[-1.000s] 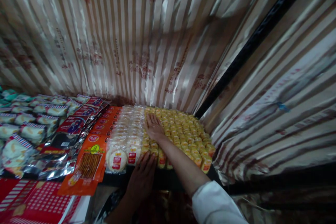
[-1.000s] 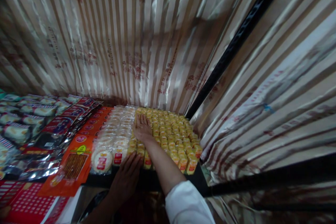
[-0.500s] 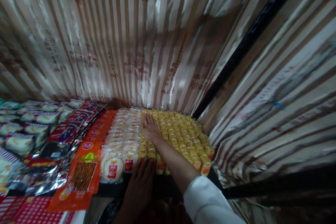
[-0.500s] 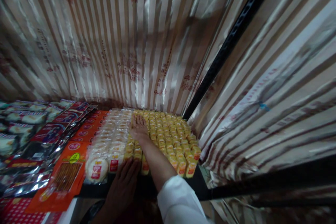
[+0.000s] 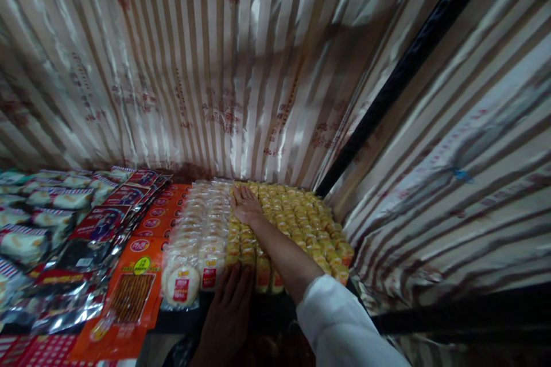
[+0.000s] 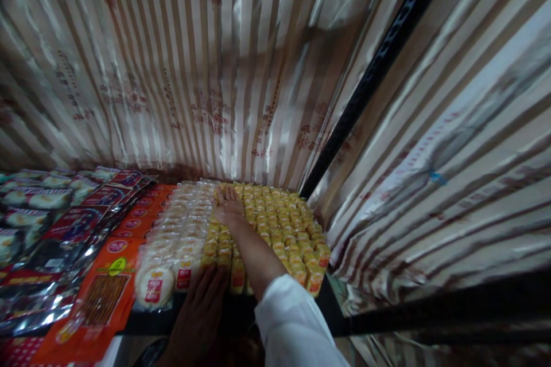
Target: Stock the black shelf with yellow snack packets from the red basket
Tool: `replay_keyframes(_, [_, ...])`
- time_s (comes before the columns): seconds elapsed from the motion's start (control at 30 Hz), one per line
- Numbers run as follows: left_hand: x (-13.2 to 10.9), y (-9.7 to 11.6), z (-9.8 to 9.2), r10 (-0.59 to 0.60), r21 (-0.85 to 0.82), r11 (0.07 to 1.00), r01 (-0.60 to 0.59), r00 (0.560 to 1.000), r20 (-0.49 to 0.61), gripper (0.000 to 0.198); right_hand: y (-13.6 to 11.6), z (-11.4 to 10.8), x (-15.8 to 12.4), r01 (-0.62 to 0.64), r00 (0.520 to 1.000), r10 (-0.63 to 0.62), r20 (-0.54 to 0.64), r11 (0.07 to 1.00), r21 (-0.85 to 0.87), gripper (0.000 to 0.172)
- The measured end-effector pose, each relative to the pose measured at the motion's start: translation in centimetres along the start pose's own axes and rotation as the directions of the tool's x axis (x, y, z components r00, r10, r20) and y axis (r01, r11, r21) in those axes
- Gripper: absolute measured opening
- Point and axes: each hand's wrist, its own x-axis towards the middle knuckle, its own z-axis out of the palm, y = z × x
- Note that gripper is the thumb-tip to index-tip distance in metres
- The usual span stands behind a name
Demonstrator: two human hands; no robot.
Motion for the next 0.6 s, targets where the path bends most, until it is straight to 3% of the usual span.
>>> replay_keyframes(0.13, [-0.1, 0.0, 0.1, 0.014, 0.013, 1.0, -0.014, 1.0, -0.004, 0.049, 1.0, -0.5, -0.1, 0.041, 0.999, -0.041, -0.017, 0.999, 0.024, 0.063])
replay_keyframes(0.3, [-0.4, 0.2, 0.5, 0.012, 0.016, 1.0, -0.012, 1.0, 0.018, 0.05, 2.4, -0.6, -0.3, -0.039, 0.999, 0.039, -0.024, 0.999, -0.009, 0.063])
replay_keyframes(0.5, [-0.5, 0.3, 0.7, 0.002, 0.015, 1.0, -0.002, 1.0, 0.023, 0.052, 2.2, -0.2, -0.2, -0.058, 0.998, 0.058, 0.039, 0.998, -0.001, 0.065])
replay_keyframes(0.6, [-0.5, 0.3, 0.6, 0.002, 0.025, 1.0, -0.002, 1.0, 0.021, 0.052, 2.2, -0.6, -0.4, -0.028, 1.0, 0.028, 0.006, 0.999, 0.022, 0.064])
